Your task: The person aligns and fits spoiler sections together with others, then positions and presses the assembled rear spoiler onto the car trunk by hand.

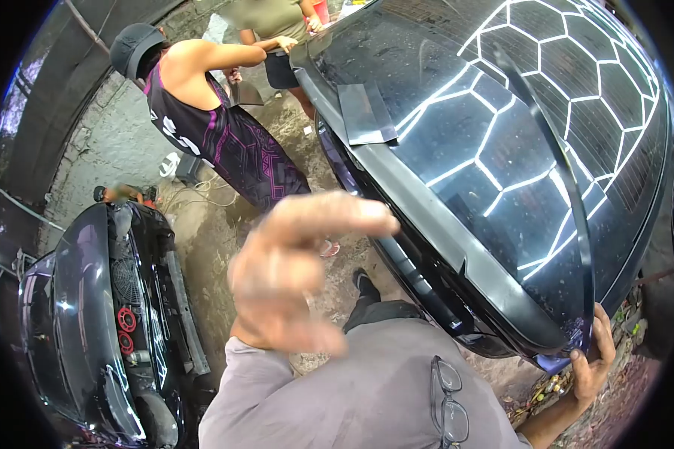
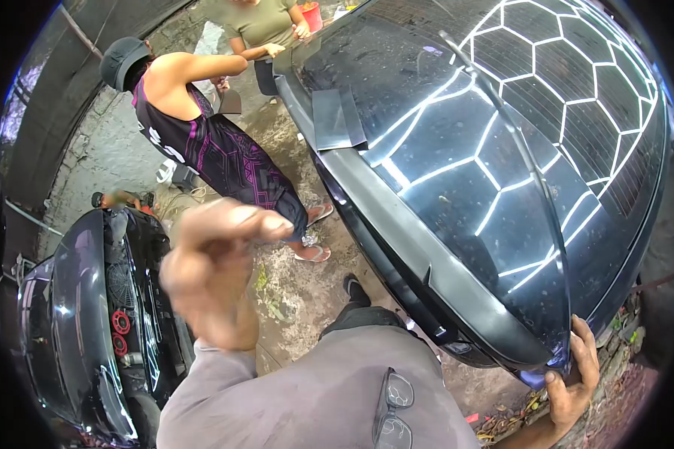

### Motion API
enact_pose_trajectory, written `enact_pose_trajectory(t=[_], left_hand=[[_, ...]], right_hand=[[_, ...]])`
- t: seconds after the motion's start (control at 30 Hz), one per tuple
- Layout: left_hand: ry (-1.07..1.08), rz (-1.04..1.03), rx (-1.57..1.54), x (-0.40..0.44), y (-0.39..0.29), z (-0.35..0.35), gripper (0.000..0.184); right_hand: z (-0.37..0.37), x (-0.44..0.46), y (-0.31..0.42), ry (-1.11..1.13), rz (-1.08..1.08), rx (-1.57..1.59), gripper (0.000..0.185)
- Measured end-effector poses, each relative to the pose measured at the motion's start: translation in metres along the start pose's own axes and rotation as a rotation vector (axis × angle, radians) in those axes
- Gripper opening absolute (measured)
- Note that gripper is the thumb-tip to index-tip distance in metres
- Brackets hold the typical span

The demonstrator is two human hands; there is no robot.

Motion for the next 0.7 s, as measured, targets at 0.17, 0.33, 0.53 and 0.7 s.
enact_pose_trajectory(t=[0.17, 0.33, 0.53, 0.7], left_hand=[[0.484, -0.044, -0.388, -0.006, -0.022, -0.065, 0.056], [0.730, -0.011, -0.800, -0.076, -0.038, -0.161, 0.049], [0.794, -0.045, -0.753, -0.097, -0.040, -0.165, 0.040], [0.975, 0.086, -0.687, -0.108, -0.020, -0.170, 0.036]], right_hand=[[0.012, -0.024, -0.004, -0.052, -0.004, -0.033, 0.063], [0.008, -0.020, -0.007, -0.096, -0.006, -0.068, 0.060], [-0.007, -0.011, -0.005, -0.032, -0.034, -0.156, 0.060], [-0.008, 0.002, -0.003, -0.071, -0.097, -0.307, 0.058]])
Point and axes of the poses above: each hand's wrist, its own x-axis towards the middle knuckle, its own z-axis out of the back of the hand, y = z × x, the point moved 10 cm from there along x, towards the middle knuckle, and after that the axes turned 9 degrees about x, right-handed, at the moved point
